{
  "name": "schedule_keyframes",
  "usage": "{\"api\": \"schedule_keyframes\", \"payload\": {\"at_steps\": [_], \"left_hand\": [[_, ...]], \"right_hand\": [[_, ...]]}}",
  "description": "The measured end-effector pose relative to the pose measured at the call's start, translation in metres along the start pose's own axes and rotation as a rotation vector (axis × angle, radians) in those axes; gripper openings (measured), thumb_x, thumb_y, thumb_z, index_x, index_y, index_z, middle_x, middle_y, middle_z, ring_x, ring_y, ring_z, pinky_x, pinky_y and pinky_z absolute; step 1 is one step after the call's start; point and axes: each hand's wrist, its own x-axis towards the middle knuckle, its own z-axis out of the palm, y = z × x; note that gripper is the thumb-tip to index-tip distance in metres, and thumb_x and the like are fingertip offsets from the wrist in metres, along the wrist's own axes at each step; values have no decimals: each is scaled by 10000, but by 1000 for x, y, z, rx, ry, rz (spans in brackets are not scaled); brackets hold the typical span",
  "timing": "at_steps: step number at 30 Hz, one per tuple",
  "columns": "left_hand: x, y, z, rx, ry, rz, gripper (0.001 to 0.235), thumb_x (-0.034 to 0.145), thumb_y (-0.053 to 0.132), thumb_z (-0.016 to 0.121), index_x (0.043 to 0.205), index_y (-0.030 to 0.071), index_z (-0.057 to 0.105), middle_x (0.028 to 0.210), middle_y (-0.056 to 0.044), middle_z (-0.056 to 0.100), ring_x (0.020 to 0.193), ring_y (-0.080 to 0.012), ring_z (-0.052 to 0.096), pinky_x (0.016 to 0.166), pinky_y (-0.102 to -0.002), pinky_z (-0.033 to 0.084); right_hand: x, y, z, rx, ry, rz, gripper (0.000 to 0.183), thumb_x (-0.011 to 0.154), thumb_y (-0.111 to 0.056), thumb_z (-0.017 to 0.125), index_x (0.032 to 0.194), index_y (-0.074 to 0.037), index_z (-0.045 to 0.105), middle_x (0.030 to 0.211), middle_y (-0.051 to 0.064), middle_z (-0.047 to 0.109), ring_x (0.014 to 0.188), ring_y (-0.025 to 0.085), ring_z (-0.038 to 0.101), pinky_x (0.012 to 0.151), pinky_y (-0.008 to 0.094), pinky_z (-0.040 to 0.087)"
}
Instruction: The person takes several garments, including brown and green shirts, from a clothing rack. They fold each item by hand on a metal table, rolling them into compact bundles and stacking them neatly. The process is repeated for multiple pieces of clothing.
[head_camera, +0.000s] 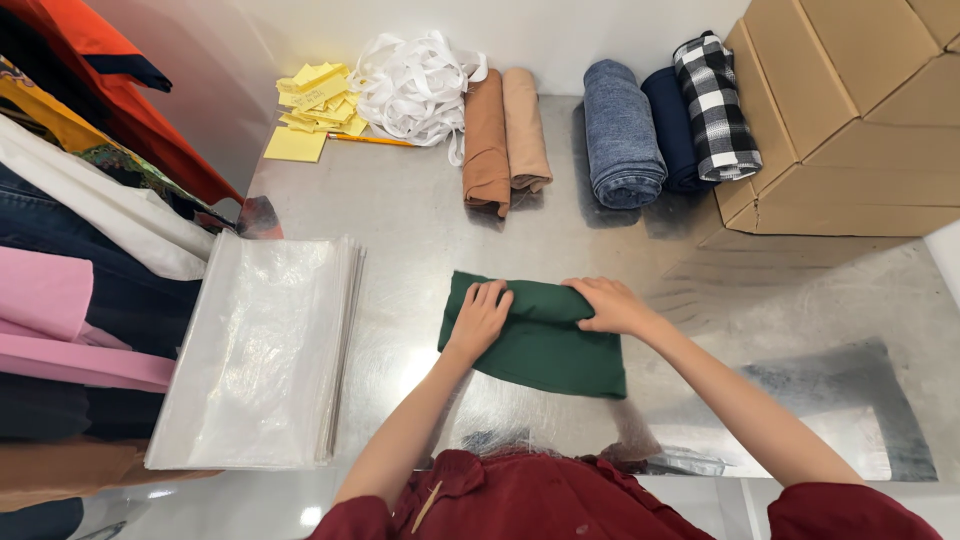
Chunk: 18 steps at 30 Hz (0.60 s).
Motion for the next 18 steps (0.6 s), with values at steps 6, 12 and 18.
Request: {"api": "schedule_keyframes", "payload": {"at_steps": [6,12,18], "left_hand": [[-29,-17,-10,-97,-166,-81,845,709,221,873,1442,111,468,1395,-166,465,1322,-306,477,1144,-479,363],[-5,-31,-51,-256,-506,-243,935,815,449,782,1577,163,321,1549,-108,396,1477,-244,352,1224,-615,125],[21,-44,-68,-342,-553,-193,1077,774,815,574,1577,144,322,1563,-129,381,1495,-272,325,1243,-615,49]], "right_hand": [[12,20,30,-270,115,-92,695,815,-230,736,1448,-215,449,1261,81,651,1213,303,624,1019,457,488],[3,26,70,-509,351,-98,784,799,-263,794,1480,-203,410,1268,45,553,1153,233,584,910,367,478],[1,17,68,-514,392,-69,786,824,-308,763,1507,-190,394,1232,53,536,1101,223,570,847,341,426]]}}
